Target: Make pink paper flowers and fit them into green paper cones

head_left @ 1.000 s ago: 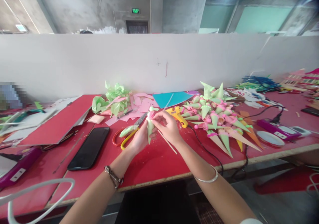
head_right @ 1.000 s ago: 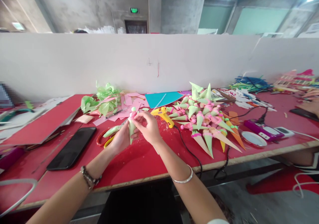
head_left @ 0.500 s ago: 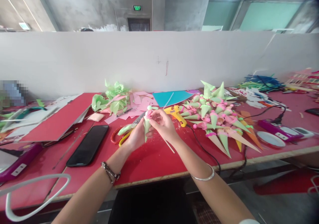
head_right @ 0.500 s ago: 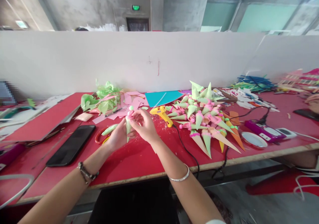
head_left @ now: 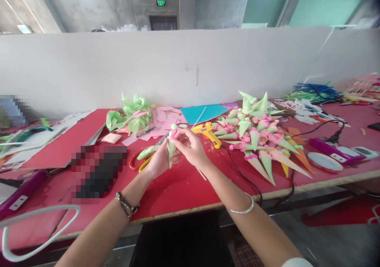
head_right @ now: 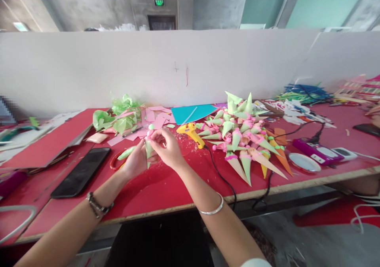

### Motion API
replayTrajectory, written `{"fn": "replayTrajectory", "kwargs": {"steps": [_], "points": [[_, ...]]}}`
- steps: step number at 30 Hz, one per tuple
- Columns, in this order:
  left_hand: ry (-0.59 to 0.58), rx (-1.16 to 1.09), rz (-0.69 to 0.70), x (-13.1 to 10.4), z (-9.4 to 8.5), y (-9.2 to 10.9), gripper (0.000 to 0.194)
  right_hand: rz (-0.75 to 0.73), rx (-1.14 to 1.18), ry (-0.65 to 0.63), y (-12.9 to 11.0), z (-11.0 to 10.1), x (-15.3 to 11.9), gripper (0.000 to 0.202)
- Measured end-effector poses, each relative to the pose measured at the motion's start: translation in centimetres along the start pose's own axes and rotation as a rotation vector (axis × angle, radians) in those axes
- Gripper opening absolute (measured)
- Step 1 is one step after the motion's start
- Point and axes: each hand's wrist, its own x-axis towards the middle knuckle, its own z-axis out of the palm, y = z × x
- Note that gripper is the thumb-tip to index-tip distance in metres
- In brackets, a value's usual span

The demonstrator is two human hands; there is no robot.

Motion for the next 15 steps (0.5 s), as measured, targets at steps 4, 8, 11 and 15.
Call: {"fn": "replayTrajectory", "kwargs": {"steps": [4,8,11,15], "points": [[-0.028,-0.017,0.003,0.15,-0.43,-0.14,0.042,0.035,0.095,-0.029,-0.22,-0.13,-0.07,0.009],[-0.033,-0.036,0.005,0.11,-0.39,-0.15,0.042,0.041,0.092,-0.046,-0.09,-0.23,-0.11,0.009],[-0.037,-0.022,0.02,0.14,-0.3,-0.17,0.044,0.017,0.074,-0.043,0.08,-0.22,-0.07,0.009],[-0.072,-0.006,0.03,0.18,-0.39,-0.26,0.043,0.022,0.073,-0.038,-0.05,-0.14,0.01,0.012]]}}
